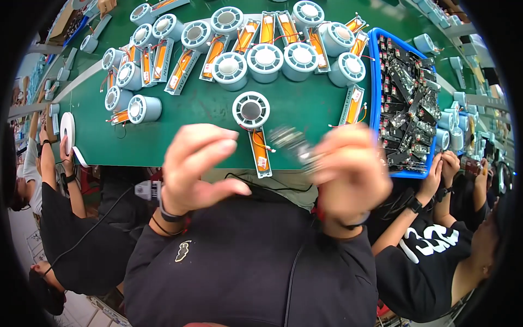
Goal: The person assembles handheld fans by connecting wires from a battery and motor to a circuit board before fitting it into the housing. Once the board is secured, the person places the unit back on the table and repeats the process with another fan.
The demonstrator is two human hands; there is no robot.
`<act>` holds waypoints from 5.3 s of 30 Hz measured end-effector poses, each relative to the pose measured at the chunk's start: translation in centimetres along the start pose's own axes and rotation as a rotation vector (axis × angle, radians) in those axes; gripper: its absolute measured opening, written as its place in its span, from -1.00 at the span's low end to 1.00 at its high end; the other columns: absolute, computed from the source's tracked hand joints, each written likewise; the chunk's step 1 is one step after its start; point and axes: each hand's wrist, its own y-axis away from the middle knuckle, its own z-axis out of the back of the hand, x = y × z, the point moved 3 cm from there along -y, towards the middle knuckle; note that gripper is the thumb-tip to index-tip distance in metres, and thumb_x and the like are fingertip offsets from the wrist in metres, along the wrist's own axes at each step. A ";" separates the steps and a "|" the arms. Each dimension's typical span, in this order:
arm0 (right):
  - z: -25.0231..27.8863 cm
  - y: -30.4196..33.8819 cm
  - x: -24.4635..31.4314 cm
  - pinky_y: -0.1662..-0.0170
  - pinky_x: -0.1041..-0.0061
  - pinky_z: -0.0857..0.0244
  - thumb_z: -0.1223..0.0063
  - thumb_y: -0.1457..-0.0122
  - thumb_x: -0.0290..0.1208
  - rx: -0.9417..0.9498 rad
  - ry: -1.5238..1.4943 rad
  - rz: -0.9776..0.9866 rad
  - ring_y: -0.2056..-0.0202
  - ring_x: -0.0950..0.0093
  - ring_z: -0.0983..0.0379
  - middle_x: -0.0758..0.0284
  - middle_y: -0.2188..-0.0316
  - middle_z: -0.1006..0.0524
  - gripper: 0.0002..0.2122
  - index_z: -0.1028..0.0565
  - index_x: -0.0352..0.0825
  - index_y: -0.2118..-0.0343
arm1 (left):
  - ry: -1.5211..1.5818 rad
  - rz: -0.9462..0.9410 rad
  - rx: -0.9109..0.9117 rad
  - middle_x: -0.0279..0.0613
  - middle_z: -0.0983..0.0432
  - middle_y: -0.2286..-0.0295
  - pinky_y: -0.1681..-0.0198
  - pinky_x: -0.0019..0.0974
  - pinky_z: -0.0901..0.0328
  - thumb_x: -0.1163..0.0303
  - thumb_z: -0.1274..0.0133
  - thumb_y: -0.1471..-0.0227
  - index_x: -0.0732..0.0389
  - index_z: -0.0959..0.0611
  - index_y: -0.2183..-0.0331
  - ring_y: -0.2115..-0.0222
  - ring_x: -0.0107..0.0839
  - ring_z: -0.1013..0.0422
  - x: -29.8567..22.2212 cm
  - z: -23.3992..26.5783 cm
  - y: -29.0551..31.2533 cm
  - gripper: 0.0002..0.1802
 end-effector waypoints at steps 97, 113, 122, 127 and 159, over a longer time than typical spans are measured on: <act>-8.5 3.7 -3.7 0.45 0.46 -0.43 -0.30 -0.02 -0.66 0.199 0.134 -0.009 0.51 0.34 -0.60 0.26 0.47 -0.64 -0.88 -0.62 -0.40 0.36 | 0.134 0.326 0.098 -0.08 -0.63 0.24 0.15 -0.25 -0.51 0.60 -0.41 0.20 0.30 -0.69 0.14 0.22 -0.19 -0.58 3.4 -1.9 5.2 -0.53; -9.0 2.7 -4.6 0.41 0.47 -0.45 -0.21 -0.04 -0.72 0.381 -0.036 -0.076 0.46 0.31 -0.61 0.19 0.37 -0.64 -0.82 -0.63 -0.42 0.27 | 0.181 0.293 0.085 -0.09 -0.64 0.19 0.12 -0.17 -0.49 0.57 -0.36 0.15 0.24 -0.70 0.13 0.18 -0.12 -0.57 4.2 -0.9 5.0 -0.57; -8.0 6.2 -6.5 0.40 0.63 -0.34 -0.10 -0.17 -0.75 0.174 0.039 -0.089 0.49 0.60 -0.49 0.25 0.39 -0.66 -0.83 -0.62 -0.50 0.19 | 0.191 0.142 -0.068 -0.14 -0.62 0.24 0.18 -0.17 -0.49 0.47 -0.33 0.12 0.21 -0.69 0.16 0.24 -0.11 -0.57 3.8 -2.1 5.2 -0.62; -7.5 5.5 -5.0 0.42 0.67 -0.32 -0.10 -0.21 -0.71 0.266 0.104 -0.103 0.49 0.62 -0.49 0.27 0.41 -0.65 -0.83 -0.62 -0.52 0.16 | 0.091 0.094 -0.180 -0.20 -0.63 0.28 0.27 -0.21 -0.50 0.44 -0.32 0.11 0.21 -0.70 0.24 0.29 -0.18 -0.58 3.0 -2.5 5.6 -0.70; -7.2 6.4 -6.6 0.30 0.52 -0.45 -0.26 -0.03 -0.74 0.250 0.044 -0.032 0.37 0.39 -0.59 0.16 0.35 -0.65 -0.87 -0.62 -0.44 0.34 | -0.020 0.257 -0.164 -0.10 -0.63 0.09 0.22 -0.25 -0.55 0.57 -0.21 0.03 0.20 -0.71 0.11 0.22 -0.12 -0.62 1.8 -1.9 7.3 -0.63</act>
